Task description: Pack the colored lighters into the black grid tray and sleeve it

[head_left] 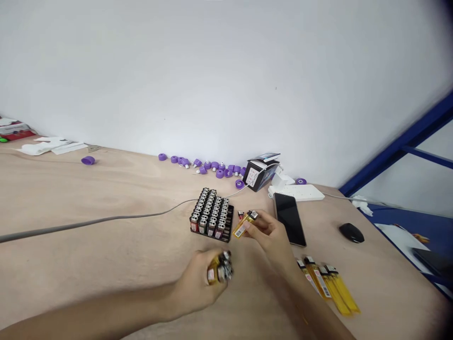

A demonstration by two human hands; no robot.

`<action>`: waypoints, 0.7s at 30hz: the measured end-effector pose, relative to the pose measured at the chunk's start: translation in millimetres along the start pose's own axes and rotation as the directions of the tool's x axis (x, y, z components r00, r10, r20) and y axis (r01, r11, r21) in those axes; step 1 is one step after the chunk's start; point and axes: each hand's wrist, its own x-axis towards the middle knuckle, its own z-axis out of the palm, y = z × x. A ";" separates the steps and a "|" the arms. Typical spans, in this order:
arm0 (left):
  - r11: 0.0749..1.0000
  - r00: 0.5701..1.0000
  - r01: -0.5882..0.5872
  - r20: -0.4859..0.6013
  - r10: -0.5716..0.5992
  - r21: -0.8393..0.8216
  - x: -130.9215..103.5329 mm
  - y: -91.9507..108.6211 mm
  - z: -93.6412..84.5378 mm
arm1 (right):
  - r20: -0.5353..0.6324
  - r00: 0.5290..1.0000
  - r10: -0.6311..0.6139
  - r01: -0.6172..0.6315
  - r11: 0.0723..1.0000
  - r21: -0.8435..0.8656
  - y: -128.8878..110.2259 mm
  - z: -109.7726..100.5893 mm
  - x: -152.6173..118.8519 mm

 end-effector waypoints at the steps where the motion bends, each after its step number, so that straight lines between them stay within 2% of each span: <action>1: 0.993 0.994 -0.058 0.097 0.048 0.100 -1.6 -0.2 -2.3 | -0.016 1.000 -0.013 0.013 1.000 -0.019 2.1 -1.1 2.7; 3: 0.953 0.955 -0.188 0.273 0.119 0.240 -4.0 -1.5 -5.1 | -0.017 0.999 -0.038 0.037 0.996 -0.076 8.6 -0.9 6.0; 6: 0.903 0.906 -0.290 0.396 0.151 0.319 -4.7 -4.3 -4.6 | 0.031 0.997 -0.068 0.071 0.989 -0.128 19.5 4.5 5.8; 13: 0.919 0.909 -0.260 0.396 0.129 0.297 -3.2 -5.3 -2.0 | 0.029 0.996 -0.089 0.093 0.972 -0.217 28.1 16.8 1.4; 15: 0.938 0.918 -0.218 0.384 0.104 0.269 -3.3 -1.8 -3.0 | 0.050 0.993 -0.111 0.120 0.956 -0.269 28.5 17.0 1.3; 18: 0.982 0.943 -0.059 0.332 -0.004 0.178 -2.7 5.0 -3.4 | 0.110 0.973 -0.201 0.228 0.883 -0.411 29.0 16.0 1.0; 21: 0.983 0.967 0.125 0.239 -0.089 -0.138 -0.6 7.9 -0.8 | 0.204 0.940 -0.273 0.341 0.761 -0.551 30.5 15.5 -0.5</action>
